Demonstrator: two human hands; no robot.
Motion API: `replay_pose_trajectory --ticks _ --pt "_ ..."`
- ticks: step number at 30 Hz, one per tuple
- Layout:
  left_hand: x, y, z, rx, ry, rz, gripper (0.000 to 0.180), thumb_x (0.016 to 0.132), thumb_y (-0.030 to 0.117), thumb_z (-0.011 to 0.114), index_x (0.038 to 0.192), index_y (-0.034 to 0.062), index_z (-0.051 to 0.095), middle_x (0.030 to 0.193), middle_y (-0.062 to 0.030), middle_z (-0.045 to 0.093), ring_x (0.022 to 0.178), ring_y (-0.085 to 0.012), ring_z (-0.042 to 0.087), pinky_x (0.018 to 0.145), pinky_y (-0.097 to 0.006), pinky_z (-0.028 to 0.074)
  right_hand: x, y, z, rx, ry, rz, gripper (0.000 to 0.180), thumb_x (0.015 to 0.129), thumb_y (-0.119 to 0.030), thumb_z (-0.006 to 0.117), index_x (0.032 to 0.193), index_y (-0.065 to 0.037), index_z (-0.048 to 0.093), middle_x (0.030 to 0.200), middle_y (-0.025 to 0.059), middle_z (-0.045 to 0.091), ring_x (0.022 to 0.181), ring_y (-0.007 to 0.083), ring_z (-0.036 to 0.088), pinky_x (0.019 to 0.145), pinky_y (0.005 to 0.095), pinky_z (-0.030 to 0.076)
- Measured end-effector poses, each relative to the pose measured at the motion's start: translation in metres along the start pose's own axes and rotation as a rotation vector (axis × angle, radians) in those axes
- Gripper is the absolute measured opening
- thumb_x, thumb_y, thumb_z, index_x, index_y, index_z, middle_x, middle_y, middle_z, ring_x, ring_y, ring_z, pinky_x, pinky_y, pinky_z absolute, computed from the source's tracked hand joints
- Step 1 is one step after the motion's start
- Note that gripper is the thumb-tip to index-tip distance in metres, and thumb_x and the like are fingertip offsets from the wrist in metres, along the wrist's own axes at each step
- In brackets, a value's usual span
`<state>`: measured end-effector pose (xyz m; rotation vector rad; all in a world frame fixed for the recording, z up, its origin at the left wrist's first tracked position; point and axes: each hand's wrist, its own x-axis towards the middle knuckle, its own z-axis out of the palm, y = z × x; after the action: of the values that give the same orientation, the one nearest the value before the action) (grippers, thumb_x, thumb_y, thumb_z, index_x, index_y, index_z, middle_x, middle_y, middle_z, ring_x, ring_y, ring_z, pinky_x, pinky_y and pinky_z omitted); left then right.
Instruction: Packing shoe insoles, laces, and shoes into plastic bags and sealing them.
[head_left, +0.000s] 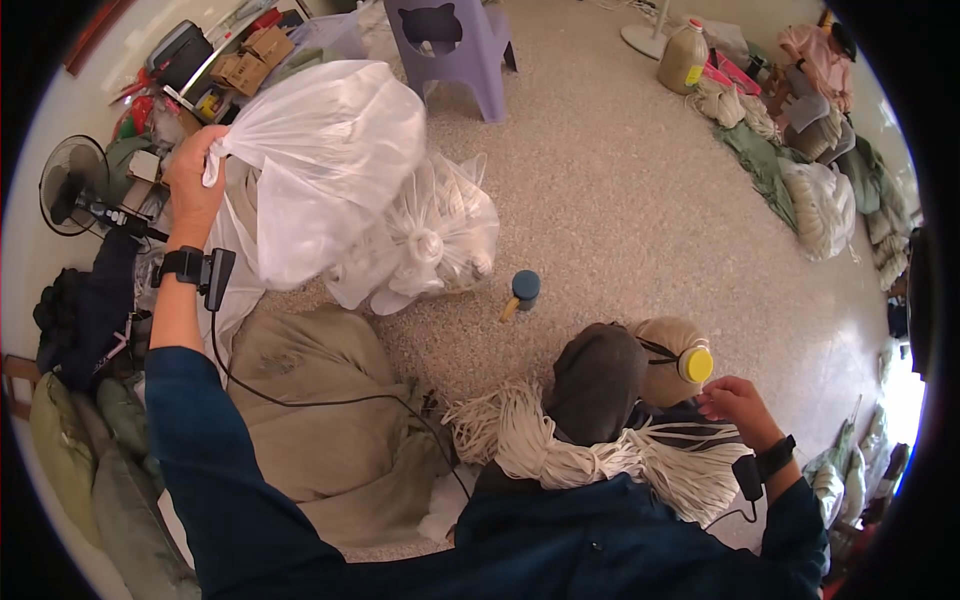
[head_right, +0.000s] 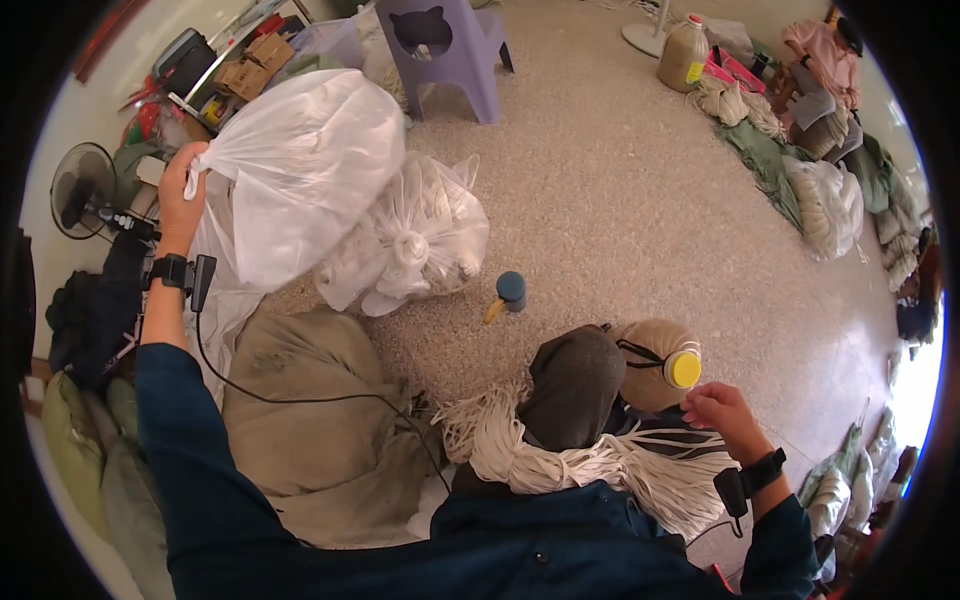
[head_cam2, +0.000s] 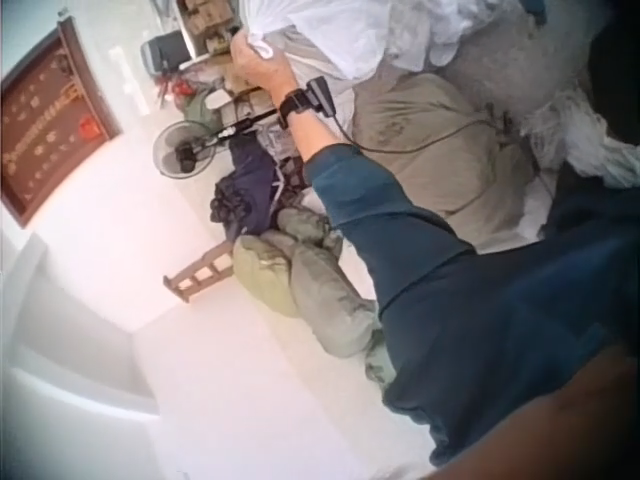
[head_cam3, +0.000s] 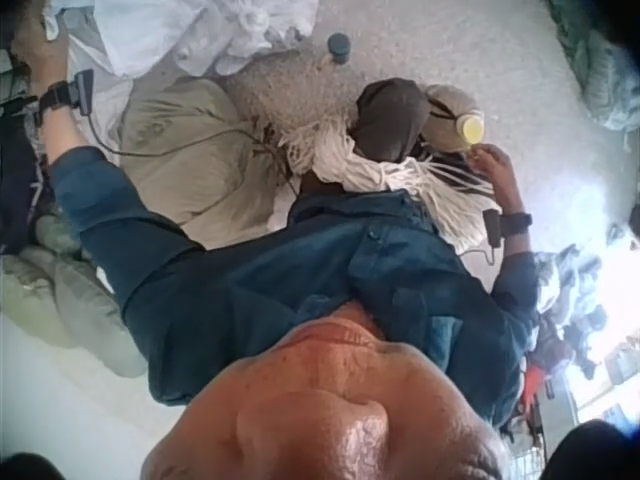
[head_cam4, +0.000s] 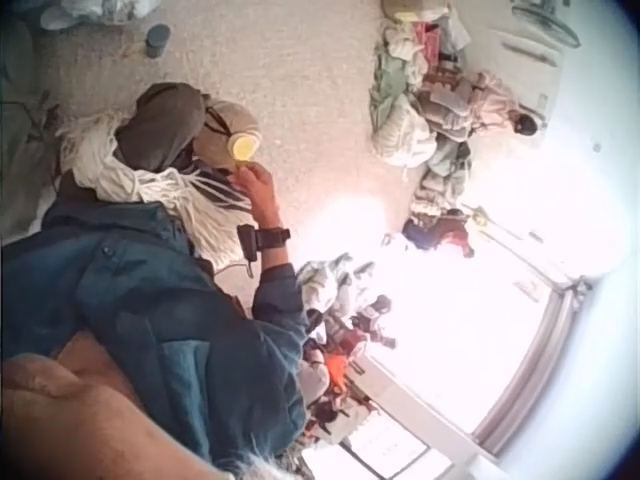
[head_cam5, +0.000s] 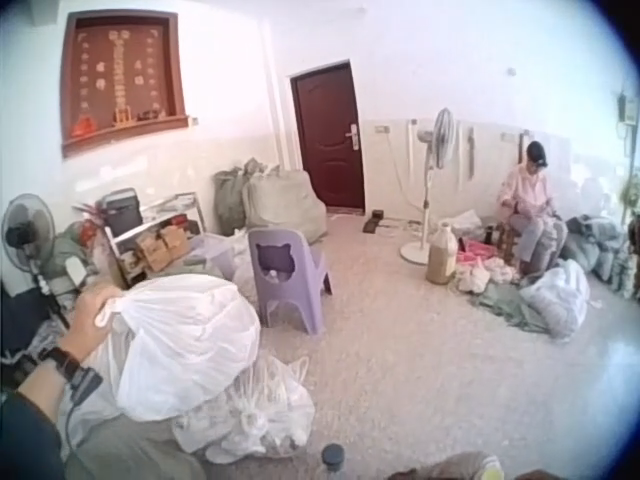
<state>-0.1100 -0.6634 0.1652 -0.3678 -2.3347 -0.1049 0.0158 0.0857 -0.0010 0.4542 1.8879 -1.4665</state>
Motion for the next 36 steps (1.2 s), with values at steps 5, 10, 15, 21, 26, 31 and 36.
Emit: replay_pose_trajectory --ticks 5,10,15,21,26,31,36 --pt "-0.082 -0.041 0.105 0.088 0.001 -0.290 0.029 0.077 -0.002 0.060 0.104 0.0059 0.066 0.100 -0.0165 0.068 0.096 -0.0355 0.065 0.085 -0.040 0.051 -0.014 0.026 -0.007 0.050 0.115 0.018 0.021 0.094 -0.018 0.059 0.107 -0.001 0.062 0.095 0.0088 0.069 0.080 0.0152 0.066 0.074 0.0280 0.055" --pt "-0.241 -0.025 0.259 0.200 -0.372 -0.859 0.034 0.080 0.016 0.062 0.115 0.0143 0.065 0.105 -0.0171 0.067 0.100 -0.0419 0.061 0.089 -0.050 0.048 -0.044 0.045 -0.006 0.106 0.190 0.117 0.019 0.094 -0.016 0.059 0.106 -0.002 0.063 0.097 0.0105 0.070 0.082 0.0178 0.068 0.076 0.0304 0.056" --pt "-0.269 -0.067 0.258 0.229 -0.414 -1.043 0.050 0.081 0.022 0.065 0.129 0.0137 0.054 0.112 -0.0197 0.063 0.104 -0.0453 0.058 0.089 -0.052 0.047 -0.070 0.048 -0.002 0.179 0.268 0.208 0.020 0.095 -0.016 0.057 0.108 -0.001 0.062 0.098 0.0115 0.070 0.084 0.0185 0.068 0.076 0.0315 0.056" --pt "-0.269 -0.076 0.220 0.129 -0.400 -0.984 0.042 0.087 0.027 0.060 0.122 0.0032 0.059 0.111 -0.0259 0.064 0.107 -0.0438 0.060 0.091 -0.049 0.047 -0.030 0.037 0.001 0.180 0.158 0.144 0.021 0.095 -0.016 0.057 0.109 -0.001 0.061 0.099 0.0107 0.069 0.085 0.0185 0.067 0.078 0.0309 0.055" --pt "-0.226 -0.040 0.214 0.125 -0.526 -1.012 0.038 0.087 0.021 0.058 0.121 0.0035 0.061 0.114 -0.0240 0.065 0.109 -0.0423 0.059 0.091 -0.048 0.048 -0.018 0.031 0.009 0.178 0.139 0.136 0.020 0.096 -0.015 0.057 0.109 -0.001 0.062 0.099 0.0103 0.069 0.085 0.0181 0.067 0.078 0.0307 0.055" --pt "-0.224 -0.051 0.252 -0.046 -0.439 -0.872 0.054 0.079 0.014 0.063 0.129 -0.0041 0.052 0.117 -0.0306 0.061 0.114 -0.0411 0.058 0.098 -0.046 0.045 -0.031 0.048 0.006 0.187 0.162 0.183 0.021 0.095 -0.016 0.057 0.109 -0.001 0.062 0.099 0.0105 0.070 0.084 0.0175 0.067 0.077 0.0299 0.055" --pt "-0.274 -0.091 0.242 0.149 -0.621 -1.053 0.094 0.069 0.020 0.075 0.148 0.0010 0.028 0.138 -0.0275 0.047 0.129 -0.0430 0.044 0.108 -0.044 0.039 -0.047 0.061 -0.005 0.196 0.242 0.195 0.020 0.095 -0.015 0.057 0.108 0.000 0.062 0.098 0.0113 0.070 0.083 0.0186 0.067 0.076 0.0310 0.055"
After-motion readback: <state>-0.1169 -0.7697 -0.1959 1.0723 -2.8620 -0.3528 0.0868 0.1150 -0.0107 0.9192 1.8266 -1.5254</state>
